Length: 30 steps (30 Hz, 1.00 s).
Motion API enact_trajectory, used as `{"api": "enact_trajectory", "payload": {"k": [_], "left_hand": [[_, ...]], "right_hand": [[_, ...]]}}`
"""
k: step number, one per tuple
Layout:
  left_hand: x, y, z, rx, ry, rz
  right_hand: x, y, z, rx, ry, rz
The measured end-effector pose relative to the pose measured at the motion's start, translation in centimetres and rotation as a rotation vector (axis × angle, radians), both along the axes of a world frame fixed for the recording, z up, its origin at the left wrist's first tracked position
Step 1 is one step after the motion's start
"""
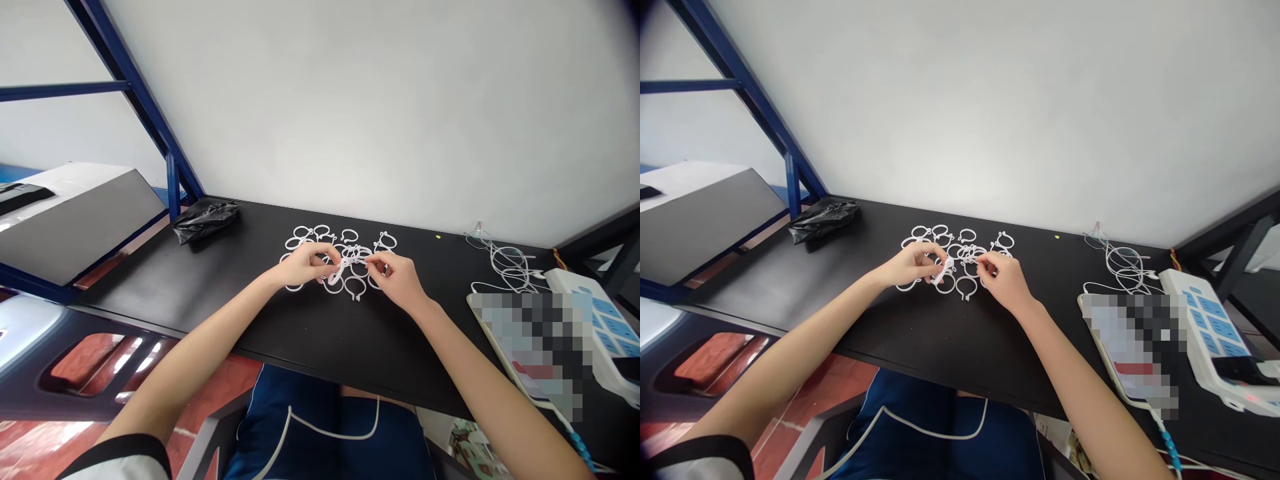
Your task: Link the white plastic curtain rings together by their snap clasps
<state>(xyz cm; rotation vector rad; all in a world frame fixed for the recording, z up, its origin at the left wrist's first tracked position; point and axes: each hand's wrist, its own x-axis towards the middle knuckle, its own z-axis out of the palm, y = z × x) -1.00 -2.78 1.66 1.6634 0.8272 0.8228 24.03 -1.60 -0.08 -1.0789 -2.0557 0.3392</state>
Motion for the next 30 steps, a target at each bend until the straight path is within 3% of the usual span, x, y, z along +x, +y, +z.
{"api": "enact_trajectory", "payload": {"k": [19, 30], "left_hand": [[1.4, -0.7, -0.7, -0.012, -0.178, 0.002], [1.4, -0.7, -1.0, 0.072, -0.069, 0.061]], "right_hand": [[-1.4, -1.6, 0.4, -0.008, 0.192, 0.099], [-1.9, -2.7, 0.8, 0.057, 0.171, 0.210]]}}
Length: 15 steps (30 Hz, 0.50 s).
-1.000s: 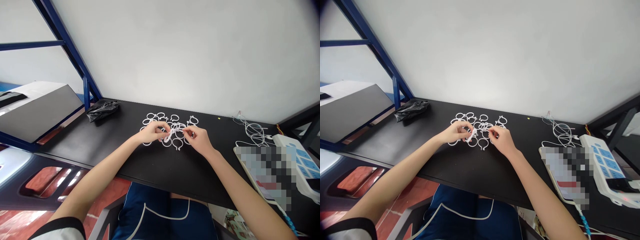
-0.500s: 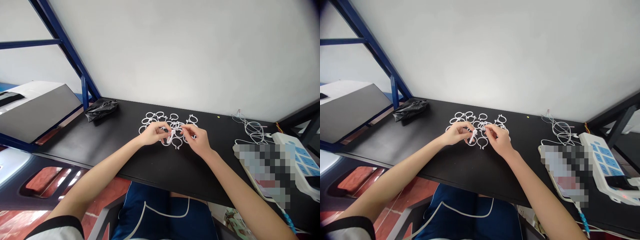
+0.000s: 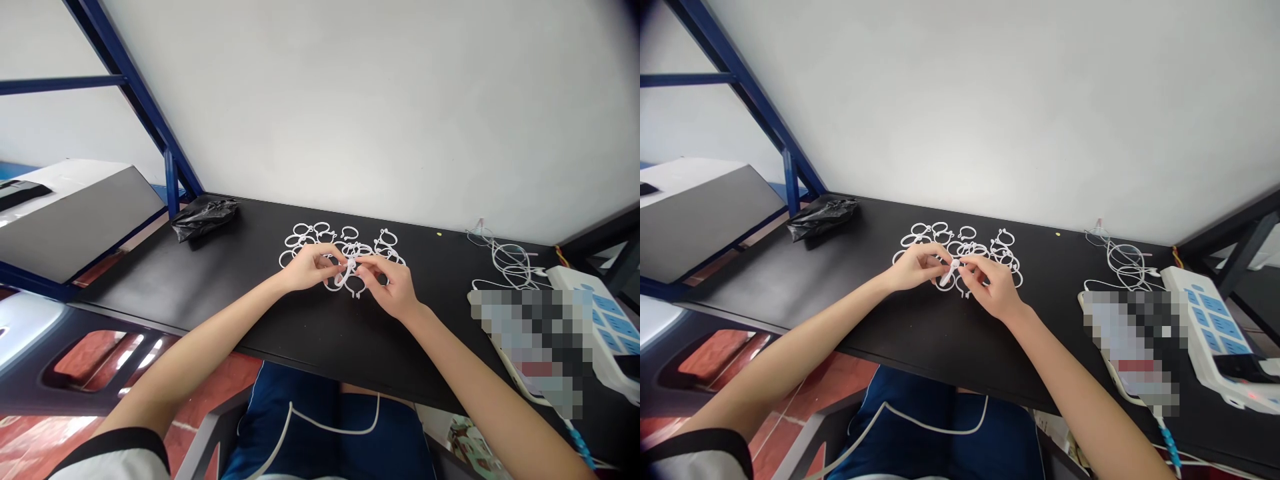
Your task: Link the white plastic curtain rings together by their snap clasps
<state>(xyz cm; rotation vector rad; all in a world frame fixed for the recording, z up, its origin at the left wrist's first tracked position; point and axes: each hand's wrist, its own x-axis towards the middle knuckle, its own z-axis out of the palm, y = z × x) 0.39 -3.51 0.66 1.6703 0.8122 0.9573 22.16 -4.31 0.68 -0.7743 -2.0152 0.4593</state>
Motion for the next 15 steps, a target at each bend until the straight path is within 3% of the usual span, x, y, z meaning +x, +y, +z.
{"api": "enact_trajectory", "payload": {"k": [7, 15], "left_hand": [[0.02, 0.17, -0.08, 0.105, 0.048, 0.035], [-0.52, 0.34, 0.15, 0.099, 0.111, 0.136]], "right_hand": [[-0.38, -0.02, -0.16, 0.052, -0.012, -0.047], [-0.78, -0.19, -0.23, 0.073, -0.013, -0.046]]}}
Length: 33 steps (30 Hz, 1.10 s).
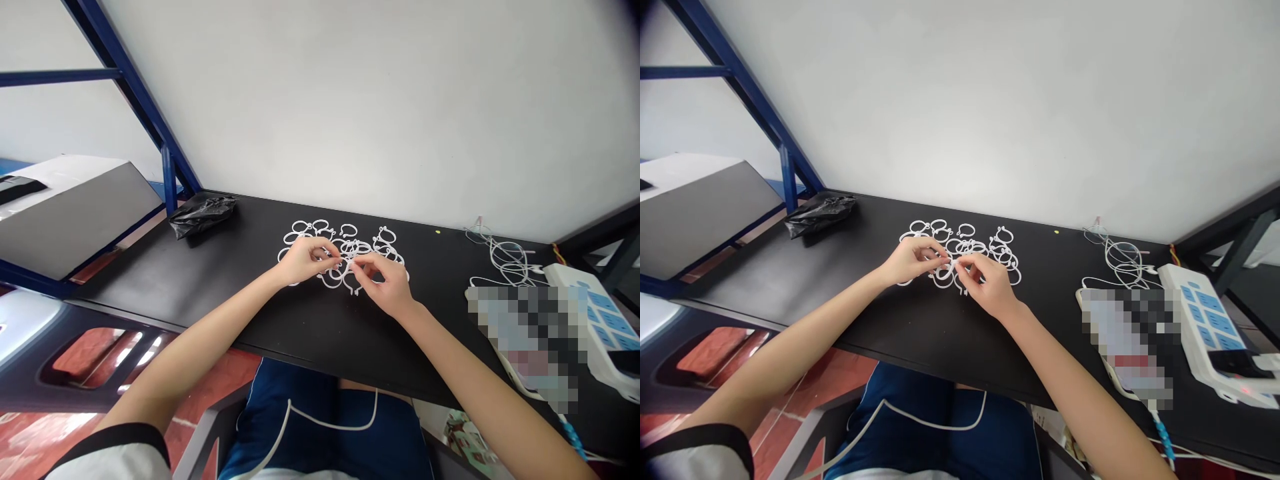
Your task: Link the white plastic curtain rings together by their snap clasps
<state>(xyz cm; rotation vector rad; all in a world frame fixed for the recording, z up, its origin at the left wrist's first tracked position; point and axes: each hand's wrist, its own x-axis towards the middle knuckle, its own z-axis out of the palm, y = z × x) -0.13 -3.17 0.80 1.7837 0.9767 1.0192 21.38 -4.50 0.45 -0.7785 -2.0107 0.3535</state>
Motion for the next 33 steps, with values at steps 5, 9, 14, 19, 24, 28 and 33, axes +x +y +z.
{"api": "enact_trajectory", "payload": {"k": [5, 9, 14, 19, 24, 28, 33], "left_hand": [[0.1, 0.1, 0.0, 0.059, 0.029, 0.030], [0.2, 0.0, 0.1, 0.032, 0.022, 0.043], [0.1, -0.4, 0.8, 0.045, 0.057, 0.022], [0.1, -0.7, 1.3, 0.036, 0.138, -0.047], [0.2, -0.7, 0.9, 0.106, 0.203, -0.087], [0.3, -0.6, 0.7, 0.148, 0.215, -0.083], [0.4, -0.6, 0.6, 0.148, 0.202, -0.097]], "right_hand": [[0.0, 0.1, -0.2, -0.028, -0.029, -0.002], [0.1, 0.2, -0.4, -0.034, -0.021, 0.008], [0.2, 0.3, -0.6, -0.079, -0.026, -0.013], [0.3, 0.5, -0.8, -0.100, -0.020, -0.014], [0.3, 0.5, -1.0, -0.080, -0.024, -0.015], [0.3, 0.6, -1.0, -0.079, -0.018, -0.007], [0.3, 0.5, -0.8, -0.053, -0.017, -0.018]]}}
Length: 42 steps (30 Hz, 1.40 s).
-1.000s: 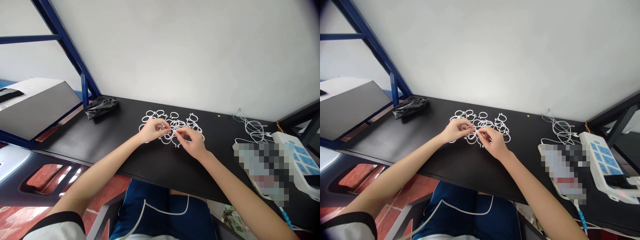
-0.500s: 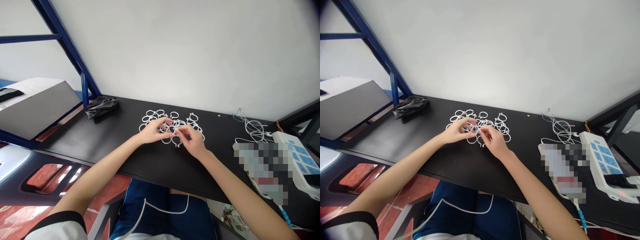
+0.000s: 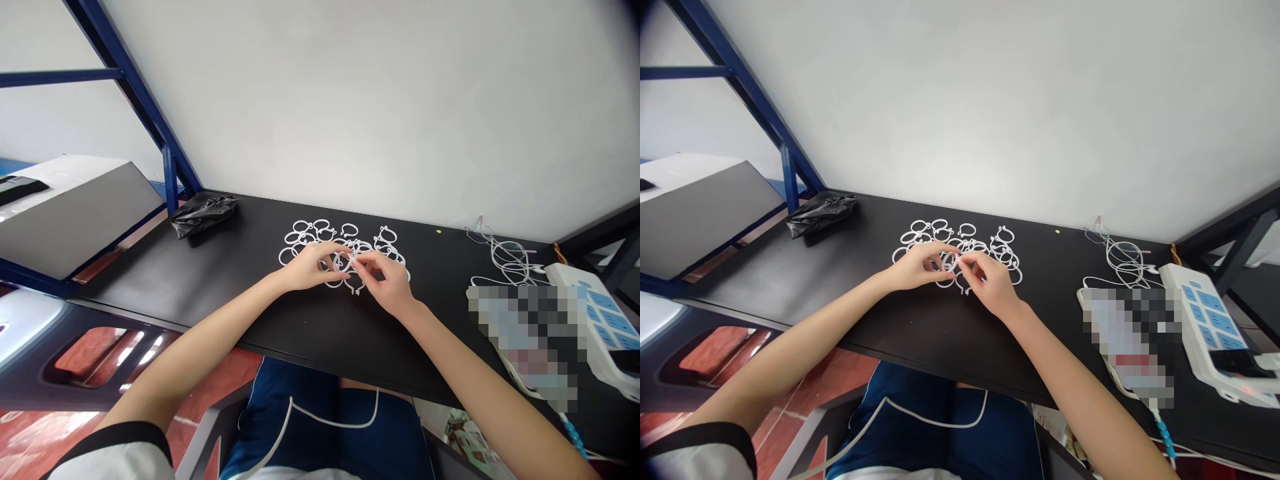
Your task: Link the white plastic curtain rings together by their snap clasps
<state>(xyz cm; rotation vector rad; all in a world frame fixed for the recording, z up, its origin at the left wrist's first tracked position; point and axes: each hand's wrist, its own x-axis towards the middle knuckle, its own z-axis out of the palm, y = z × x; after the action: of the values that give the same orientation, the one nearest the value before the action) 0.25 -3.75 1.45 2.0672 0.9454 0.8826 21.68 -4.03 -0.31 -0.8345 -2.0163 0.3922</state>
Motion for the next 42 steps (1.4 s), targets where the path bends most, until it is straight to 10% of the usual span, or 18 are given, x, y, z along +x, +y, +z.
{"api": "enact_trajectory", "payload": {"k": [16, 19, 23, 28, 42], "left_hand": [[-0.4, 0.5, -0.9, 0.082, -0.031, 0.046], [-0.5, 0.8, 1.3, 0.141, 0.022, 0.039], [-0.5, 0.6, 8.7, 0.355, 0.236, -0.040], [-0.1, -1.9, 16.8, 0.589, 0.248, -0.073], [0.5, -1.5, 15.6, 0.647, 0.315, 0.026]], "right_hand": [[0.4, 0.4, 0.4, -0.021, 0.067, 0.041], [0.9, 1.4, 3.3, -0.176, 0.035, 0.078], [1.5, 1.3, 10.9, -0.421, -0.220, 0.165], [2.1, -1.5, 18.2, -0.331, -0.390, 0.159], [2.8, -1.6, 18.0, 0.051, -0.376, -0.066]]}}
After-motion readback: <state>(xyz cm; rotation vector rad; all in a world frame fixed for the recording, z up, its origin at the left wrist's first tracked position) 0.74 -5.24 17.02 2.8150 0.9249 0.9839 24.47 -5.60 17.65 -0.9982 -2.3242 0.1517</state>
